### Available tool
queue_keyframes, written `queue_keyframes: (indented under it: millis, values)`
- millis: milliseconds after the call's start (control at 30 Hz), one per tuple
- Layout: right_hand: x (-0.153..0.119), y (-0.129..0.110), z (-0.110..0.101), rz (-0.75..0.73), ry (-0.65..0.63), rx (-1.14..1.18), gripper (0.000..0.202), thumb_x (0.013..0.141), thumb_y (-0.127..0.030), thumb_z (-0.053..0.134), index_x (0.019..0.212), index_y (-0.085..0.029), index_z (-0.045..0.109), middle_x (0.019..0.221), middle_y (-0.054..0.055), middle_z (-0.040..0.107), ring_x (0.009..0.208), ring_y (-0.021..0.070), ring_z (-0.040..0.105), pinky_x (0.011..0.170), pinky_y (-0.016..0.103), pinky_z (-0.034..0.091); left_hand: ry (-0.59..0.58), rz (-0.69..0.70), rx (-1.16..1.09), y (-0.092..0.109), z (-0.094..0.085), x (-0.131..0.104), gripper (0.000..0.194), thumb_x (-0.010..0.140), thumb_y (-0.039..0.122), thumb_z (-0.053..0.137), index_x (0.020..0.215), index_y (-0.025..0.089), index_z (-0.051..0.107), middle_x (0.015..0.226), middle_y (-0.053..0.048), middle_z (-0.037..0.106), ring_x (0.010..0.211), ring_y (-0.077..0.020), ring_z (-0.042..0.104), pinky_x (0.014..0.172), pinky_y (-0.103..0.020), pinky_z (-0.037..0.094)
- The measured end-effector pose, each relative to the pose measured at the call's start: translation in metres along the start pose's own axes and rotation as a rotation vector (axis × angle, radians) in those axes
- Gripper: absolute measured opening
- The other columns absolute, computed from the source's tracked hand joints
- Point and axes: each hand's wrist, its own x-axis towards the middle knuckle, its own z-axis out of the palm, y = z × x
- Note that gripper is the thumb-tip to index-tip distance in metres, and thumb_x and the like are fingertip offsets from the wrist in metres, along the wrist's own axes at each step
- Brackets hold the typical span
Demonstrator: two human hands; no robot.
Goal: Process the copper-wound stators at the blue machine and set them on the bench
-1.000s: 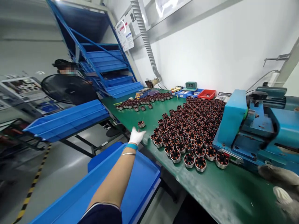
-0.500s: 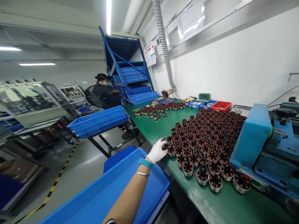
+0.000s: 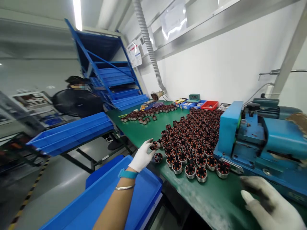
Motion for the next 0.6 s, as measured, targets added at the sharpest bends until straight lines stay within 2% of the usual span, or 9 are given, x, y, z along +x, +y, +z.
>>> queue_keyframes:
  millis: [67,233,367,500,600]
  values:
    - [0.000,-0.007,-0.002,-0.036,-0.113,-0.051,0.031,0.079,-0.051,0.060,0.099,-0.029,0.068,0.105,0.001,0.070,0.087,0.0193,0.071,0.072,0.022,0.059,0.016,-0.023,-0.050,0.001,0.013,0.005,0.022,0.069,0.034,0.059,0.085,0.019,0.062,0.118,-0.012,0.064,0.117,-0.0277,0.057,0.105,-0.043,0.042]
    - [-0.006,-0.030,0.000,-0.021,-0.143,-0.114,0.027,0.085,-0.047,0.052,0.101,-0.030,0.065,0.112,0.000,0.066,0.097,0.0185,0.068,0.077,0.025,0.059,0.222,-0.206,-0.118,-0.002,0.049,0.005,0.025,0.071,0.032,0.056,0.090,0.016,0.059,0.105,-0.015,0.065,0.106,-0.0305,0.061,0.099,-0.050,0.045]
    - [-0.010,-0.031,0.005,-0.091,-0.211,-0.148,0.025,0.085,-0.045,0.052,0.102,-0.030,0.064,0.112,0.000,0.066,0.098,0.0186,0.067,0.079,0.027,0.059,0.361,-0.308,-0.184,-0.008,0.067,0.001,0.022,0.076,0.028,0.060,0.093,0.014,0.059,0.103,-0.012,0.065,0.103,-0.0251,0.061,0.097,-0.047,0.046]
    - [-0.006,-0.016,0.005,-0.162,-0.240,-0.165,0.025,0.085,-0.045,0.054,0.103,-0.030,0.065,0.109,-0.001,0.068,0.094,0.0179,0.069,0.076,0.024,0.059,0.491,-0.350,-0.285,-0.009,0.067,0.001,0.024,0.080,0.029,0.061,0.098,0.014,0.058,0.098,-0.009,0.065,0.096,-0.0211,0.063,0.092,-0.044,0.049]
    - [-0.003,-0.009,0.004,-0.140,-0.225,-0.155,0.026,0.086,-0.046,0.054,0.102,-0.029,0.065,0.110,0.001,0.068,0.095,0.0189,0.069,0.076,0.024,0.060,0.566,-0.316,-0.358,0.006,0.051,-0.005,0.026,0.079,0.028,0.055,0.101,0.014,0.055,0.101,-0.012,0.065,0.099,-0.0223,0.063,0.094,-0.044,0.049]
